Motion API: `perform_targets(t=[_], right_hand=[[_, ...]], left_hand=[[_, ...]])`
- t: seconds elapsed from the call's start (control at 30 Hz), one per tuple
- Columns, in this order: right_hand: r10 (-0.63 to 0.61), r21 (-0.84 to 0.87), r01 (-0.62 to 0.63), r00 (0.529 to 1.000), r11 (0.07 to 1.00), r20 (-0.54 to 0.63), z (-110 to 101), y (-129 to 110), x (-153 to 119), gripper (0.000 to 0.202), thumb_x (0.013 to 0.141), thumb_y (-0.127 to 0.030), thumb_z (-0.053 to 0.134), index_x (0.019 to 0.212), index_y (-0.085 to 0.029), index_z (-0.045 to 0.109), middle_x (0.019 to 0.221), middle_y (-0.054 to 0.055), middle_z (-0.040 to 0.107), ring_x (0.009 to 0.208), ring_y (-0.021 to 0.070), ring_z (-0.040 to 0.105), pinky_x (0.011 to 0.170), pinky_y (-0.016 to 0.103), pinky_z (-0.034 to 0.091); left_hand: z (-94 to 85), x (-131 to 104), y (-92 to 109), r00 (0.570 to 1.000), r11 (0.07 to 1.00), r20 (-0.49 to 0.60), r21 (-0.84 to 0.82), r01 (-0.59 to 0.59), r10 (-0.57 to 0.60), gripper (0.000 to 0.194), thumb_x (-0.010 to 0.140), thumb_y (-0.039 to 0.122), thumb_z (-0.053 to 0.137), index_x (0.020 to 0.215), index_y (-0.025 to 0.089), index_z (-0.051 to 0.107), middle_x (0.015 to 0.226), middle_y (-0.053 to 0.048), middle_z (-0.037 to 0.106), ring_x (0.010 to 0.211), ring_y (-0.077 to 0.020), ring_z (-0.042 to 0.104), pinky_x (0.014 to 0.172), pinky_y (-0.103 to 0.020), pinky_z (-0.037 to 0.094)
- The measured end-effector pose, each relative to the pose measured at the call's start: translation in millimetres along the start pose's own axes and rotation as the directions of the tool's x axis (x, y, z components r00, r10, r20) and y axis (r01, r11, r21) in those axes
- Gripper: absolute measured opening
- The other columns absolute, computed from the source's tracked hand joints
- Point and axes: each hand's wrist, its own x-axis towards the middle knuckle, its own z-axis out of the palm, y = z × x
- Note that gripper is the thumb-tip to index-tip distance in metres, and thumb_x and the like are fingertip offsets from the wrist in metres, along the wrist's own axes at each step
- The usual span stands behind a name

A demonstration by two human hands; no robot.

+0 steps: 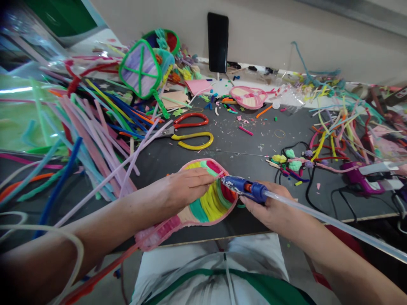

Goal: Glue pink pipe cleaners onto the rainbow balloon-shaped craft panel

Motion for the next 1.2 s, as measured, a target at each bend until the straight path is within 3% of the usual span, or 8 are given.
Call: perform_targets(t=[0.37, 0.6, 0.93, 1.2], right_hand=[[-0.024, 0.05, 0.023, 1.0, 0.998, 0.01, -2.8, -10.8, 5.0, 0.028, 0.083, -0.045, 0.059, 0.08, -0.02, 0.069, 0.07, 0.005, 0.073, 0.06, 0.0189, 0.067, 0.054, 0.025, 0.052], [-0.065, -0.092, 0.06, 0.997, 0.994, -0.049, -5.1, -4.5, 3.1, 0.029, 0.084, -0.045, 0.059, 0.077, -0.019, 0.07, 0.073, 0.006, 0.073, 0.065, 0.0202, 0.068, 0.058, 0.026, 0.053], [-0.041, 0.053, 0.04, 0.999, 0.998, 0.017, -4.9, -7.0, 4.2, 0.027, 0.084, -0.045, 0.059, 0.084, -0.02, 0.07, 0.076, 0.005, 0.074, 0.067, 0.0197, 0.07, 0.059, 0.025, 0.055], [-0.113, -0.111, 0.11, 0.993, 0.988, -0.023, -2.6, -9.0, 11.6, 0.028, 0.084, -0.046, 0.058, 0.082, -0.021, 0.071, 0.077, 0.006, 0.075, 0.065, 0.0201, 0.069, 0.056, 0.025, 0.053]], left_hand=[[-3.6, 1.5, 1.3, 0.999, 1.0, 0.035, 0.021, -0.007, 0.006, 0.019, 0.091, 0.009, 0.049, 0.094, 0.013, 0.067, 0.121, -0.01, 0.065, 0.122, -0.0215, 0.054, 0.111, -0.036, 0.04], [-2.1, 0.8, 0.9, 0.999, 1.0, 0.041, 0.009, 0.0, 0.0, 0.02, 0.091, 0.009, 0.049, 0.102, 0.014, 0.065, 0.123, -0.01, 0.065, 0.122, -0.0201, 0.054, 0.111, -0.037, 0.04], [2.3, -1.4, 0.8, 1.0, 1.0, -0.019, 0.019, 0.003, -0.002, 0.019, 0.091, 0.012, 0.051, 0.103, 0.015, 0.065, 0.124, -0.01, 0.065, 0.122, -0.0202, 0.054, 0.11, -0.035, 0.041], [5.4, -2.3, 0.0, 1.0, 1.0, -0.023, 0.0, 0.002, -0.002, 0.02, 0.09, 0.01, 0.051, 0.104, 0.015, 0.065, 0.125, -0.011, 0.063, 0.123, -0.0208, 0.054, 0.111, -0.036, 0.04]])
